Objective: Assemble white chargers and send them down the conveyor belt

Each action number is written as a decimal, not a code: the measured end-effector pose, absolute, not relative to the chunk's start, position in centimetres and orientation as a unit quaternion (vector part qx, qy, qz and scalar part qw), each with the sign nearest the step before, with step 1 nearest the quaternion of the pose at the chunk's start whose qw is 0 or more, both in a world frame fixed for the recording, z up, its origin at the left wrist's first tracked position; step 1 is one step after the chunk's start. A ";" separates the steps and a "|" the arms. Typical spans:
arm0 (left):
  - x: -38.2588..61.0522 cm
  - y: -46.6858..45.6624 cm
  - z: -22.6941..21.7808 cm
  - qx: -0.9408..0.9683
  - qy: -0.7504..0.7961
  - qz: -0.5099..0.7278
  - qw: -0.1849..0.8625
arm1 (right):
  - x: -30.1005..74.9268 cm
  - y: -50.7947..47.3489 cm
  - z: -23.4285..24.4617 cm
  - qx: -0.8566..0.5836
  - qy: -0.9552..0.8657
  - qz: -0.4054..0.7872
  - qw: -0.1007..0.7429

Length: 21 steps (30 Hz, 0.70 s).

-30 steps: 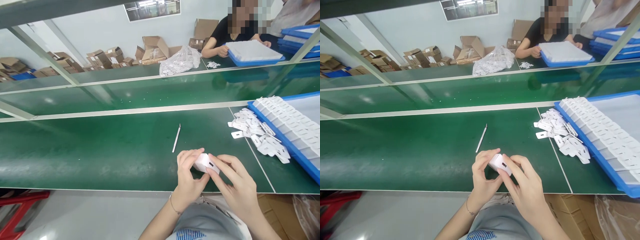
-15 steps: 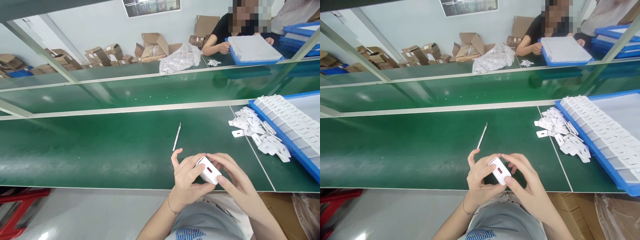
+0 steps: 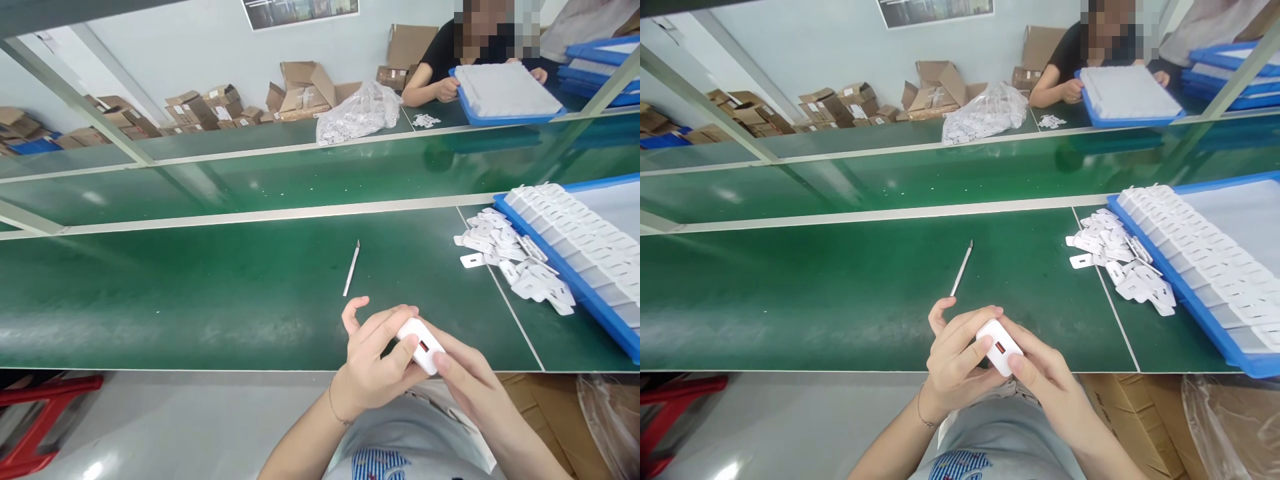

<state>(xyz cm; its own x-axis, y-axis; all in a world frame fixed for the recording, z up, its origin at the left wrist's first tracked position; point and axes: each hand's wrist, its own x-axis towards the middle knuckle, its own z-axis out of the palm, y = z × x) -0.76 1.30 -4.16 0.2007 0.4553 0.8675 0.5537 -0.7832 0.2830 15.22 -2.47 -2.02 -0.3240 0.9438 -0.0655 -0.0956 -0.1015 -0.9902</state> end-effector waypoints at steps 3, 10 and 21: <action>-0.7 1.2 -4.1 -0.772 -0.330 -0.540 0.059 | 14.9 -2.8 -2.2 -0.410 -0.504 0.611 0.452; -0.8 1.8 -4.7 -0.748 -0.329 -0.575 -0.036 | 13.5 -2.5 -2.8 -0.426 -0.416 0.642 0.484; -0.7 1.2 -4.3 -0.766 -0.359 -0.516 -0.136 | 14.0 -1.2 -4.1 -0.345 -0.278 0.778 0.445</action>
